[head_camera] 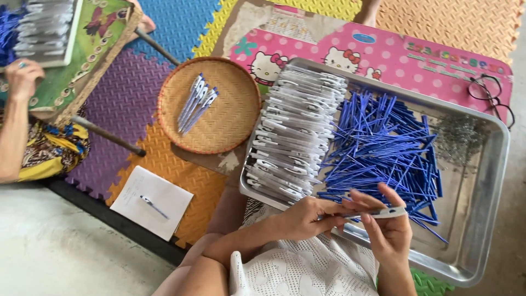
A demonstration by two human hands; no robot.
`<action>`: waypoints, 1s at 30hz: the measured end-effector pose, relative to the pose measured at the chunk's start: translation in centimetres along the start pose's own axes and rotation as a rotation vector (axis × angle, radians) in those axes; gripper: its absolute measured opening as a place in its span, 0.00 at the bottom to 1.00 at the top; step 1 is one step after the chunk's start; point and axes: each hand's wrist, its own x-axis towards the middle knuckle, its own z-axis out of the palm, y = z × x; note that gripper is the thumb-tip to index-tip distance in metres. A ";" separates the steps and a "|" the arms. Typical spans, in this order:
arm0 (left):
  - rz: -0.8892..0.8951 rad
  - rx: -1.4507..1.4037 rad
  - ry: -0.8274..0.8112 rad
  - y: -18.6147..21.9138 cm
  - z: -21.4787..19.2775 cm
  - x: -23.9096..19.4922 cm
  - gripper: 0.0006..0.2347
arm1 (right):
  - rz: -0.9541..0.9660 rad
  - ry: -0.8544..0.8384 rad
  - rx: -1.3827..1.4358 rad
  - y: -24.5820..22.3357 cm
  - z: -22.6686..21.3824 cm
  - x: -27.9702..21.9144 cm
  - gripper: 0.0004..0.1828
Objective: The person assembles blue pens by inserting blue ink cartridges into white pen bodies. The person picks up a pen body and a cartridge from a metal tray, inserts the cartridge into the body, and places the completed pen into a woven basket.
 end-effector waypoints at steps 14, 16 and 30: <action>-0.389 1.454 1.142 -4.4 -23.5 -10.2 0.14 | 0.161 0.353 -0.301 -2.8 -3.0 -1.8 0.32; -0.378 1.466 1.144 -4.7 -24.1 -10.2 0.12 | 0.158 0.340 -0.285 -2.4 -3.2 -2.0 0.31; -0.396 1.412 1.240 -2.6 -23.8 -8.8 0.12 | 0.115 0.199 -0.360 -0.3 -3.7 -2.7 0.27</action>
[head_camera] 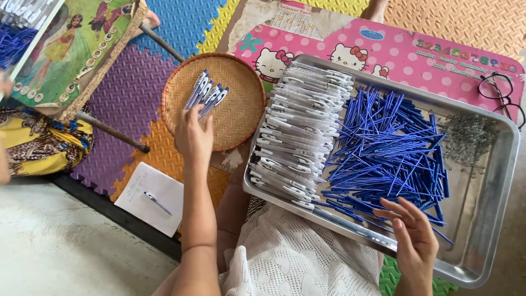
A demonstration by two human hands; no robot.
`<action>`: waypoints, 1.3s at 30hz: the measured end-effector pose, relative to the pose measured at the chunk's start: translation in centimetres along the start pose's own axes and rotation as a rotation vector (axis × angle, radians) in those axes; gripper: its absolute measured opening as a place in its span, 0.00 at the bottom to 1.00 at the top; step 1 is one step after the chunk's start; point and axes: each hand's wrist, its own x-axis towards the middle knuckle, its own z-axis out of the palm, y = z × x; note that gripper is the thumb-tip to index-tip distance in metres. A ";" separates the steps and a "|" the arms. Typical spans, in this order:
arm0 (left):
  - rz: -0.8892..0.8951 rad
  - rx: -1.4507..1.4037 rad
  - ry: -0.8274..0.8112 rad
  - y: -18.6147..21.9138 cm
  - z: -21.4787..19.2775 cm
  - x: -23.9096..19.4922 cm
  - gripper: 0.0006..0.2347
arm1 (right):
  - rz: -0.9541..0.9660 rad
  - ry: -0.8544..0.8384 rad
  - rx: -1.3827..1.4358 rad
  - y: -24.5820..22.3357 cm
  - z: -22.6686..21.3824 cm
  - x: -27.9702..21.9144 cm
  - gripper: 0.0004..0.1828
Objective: The person assembles blue pens by inserting blue ink cartridges into white pen bodies. The person picks up a pen body and a cartridge from a metal tray, inserts the cartridge into the body, and places the completed pen into a woven basket.
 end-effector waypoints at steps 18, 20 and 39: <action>0.500 -1.201 -0.333 22.5 -6.0 -12.0 0.13 | -0.321 -0.564 -0.004 -4.8 7.2 1.4 0.32; 0.469 -1.201 -0.324 22.5 -5.9 -12.2 0.13 | -0.265 -0.591 0.084 -5.1 7.0 1.5 0.30; 1.054 -1.079 -0.500 20.3 -9.3 -17.5 0.19 | -0.485 -0.459 -1.018 -1.0 -5.6 9.5 0.18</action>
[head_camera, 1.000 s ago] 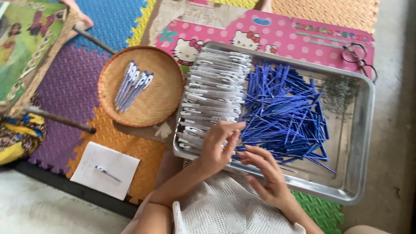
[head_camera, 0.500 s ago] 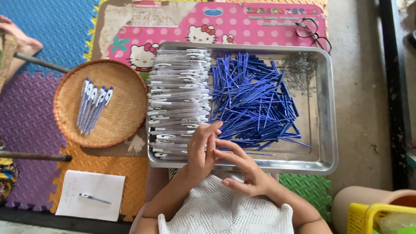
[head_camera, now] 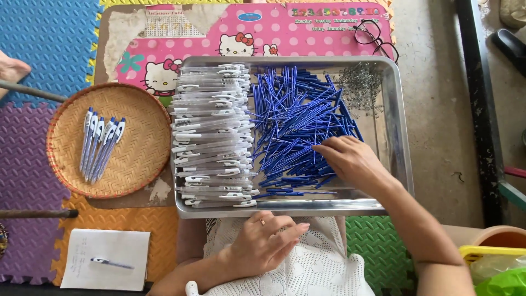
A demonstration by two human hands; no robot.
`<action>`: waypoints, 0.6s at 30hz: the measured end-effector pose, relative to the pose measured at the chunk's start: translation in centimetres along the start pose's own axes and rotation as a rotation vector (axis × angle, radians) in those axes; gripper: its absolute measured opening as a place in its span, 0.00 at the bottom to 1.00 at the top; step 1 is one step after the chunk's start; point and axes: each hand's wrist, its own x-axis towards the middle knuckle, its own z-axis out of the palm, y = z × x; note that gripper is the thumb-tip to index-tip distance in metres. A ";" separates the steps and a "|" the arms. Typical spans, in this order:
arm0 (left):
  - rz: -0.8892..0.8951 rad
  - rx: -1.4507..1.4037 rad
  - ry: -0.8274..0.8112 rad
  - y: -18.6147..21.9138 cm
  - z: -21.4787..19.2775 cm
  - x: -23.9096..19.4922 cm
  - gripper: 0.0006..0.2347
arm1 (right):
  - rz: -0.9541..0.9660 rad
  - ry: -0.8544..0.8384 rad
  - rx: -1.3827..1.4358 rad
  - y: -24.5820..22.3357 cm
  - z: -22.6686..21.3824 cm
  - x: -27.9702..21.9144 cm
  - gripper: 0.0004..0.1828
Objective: The person assembles blue pens by inserting blue ink cartridges into white pen bodies. The person picks up a pen body and a cartridge from a metal tray, inserts the cartridge into the body, and places the completed pen into a woven basket.
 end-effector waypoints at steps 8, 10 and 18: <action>-0.095 0.272 -0.100 -3.8 0.1 -2.5 0.18 | -0.191 -0.122 -0.371 2.4 1.4 2.6 0.17; -0.128 0.297 -0.061 -4.9 0.1 -2.7 0.16 | -0.158 0.012 -0.139 1.6 0.3 2.3 0.12; -0.134 0.424 0.047 -7.7 -1.9 -0.1 0.10 | 0.429 0.648 0.840 0.9 -1.1 -7.2 0.09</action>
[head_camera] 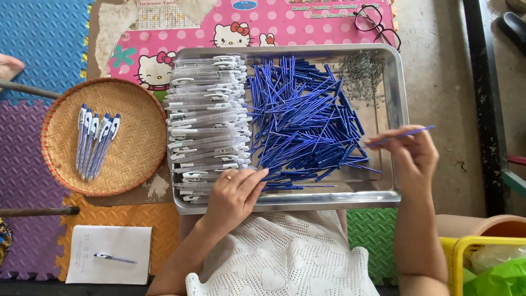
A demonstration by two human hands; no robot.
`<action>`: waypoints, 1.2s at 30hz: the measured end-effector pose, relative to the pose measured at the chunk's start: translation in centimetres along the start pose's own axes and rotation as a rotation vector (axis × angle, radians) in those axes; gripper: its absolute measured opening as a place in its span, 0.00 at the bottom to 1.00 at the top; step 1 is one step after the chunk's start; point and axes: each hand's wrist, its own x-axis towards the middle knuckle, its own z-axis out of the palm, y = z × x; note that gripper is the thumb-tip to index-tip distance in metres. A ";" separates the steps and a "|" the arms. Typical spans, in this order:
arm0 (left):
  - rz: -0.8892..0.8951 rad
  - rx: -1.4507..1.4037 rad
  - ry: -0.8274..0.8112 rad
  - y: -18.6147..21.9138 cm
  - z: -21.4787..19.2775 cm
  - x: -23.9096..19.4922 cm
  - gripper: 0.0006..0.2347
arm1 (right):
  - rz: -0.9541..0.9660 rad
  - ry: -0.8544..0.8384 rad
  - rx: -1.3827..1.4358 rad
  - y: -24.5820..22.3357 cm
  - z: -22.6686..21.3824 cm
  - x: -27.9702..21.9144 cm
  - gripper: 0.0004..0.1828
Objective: The person assembles blue pens by inserting blue ink cartridges into white pen bodies. The person picks up a pen body and a cartridge from a metal tray, inserts the cartridge into the body, and places the completed pen into a woven basket.
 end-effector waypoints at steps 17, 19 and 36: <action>0.473 0.176 0.076 -0.7 15.8 14.5 0.06 | 0.065 0.447 0.356 7.1 -4.6 -5.4 0.10; 0.466 0.184 0.165 -0.7 21.4 17.5 0.07 | 0.058 0.455 0.356 7.1 -4.4 -5.4 0.09; -0.034 0.068 -0.659 -2.2 33.7 23.4 0.16 | 0.046 0.440 0.402 7.3 -4.3 -5.3 0.09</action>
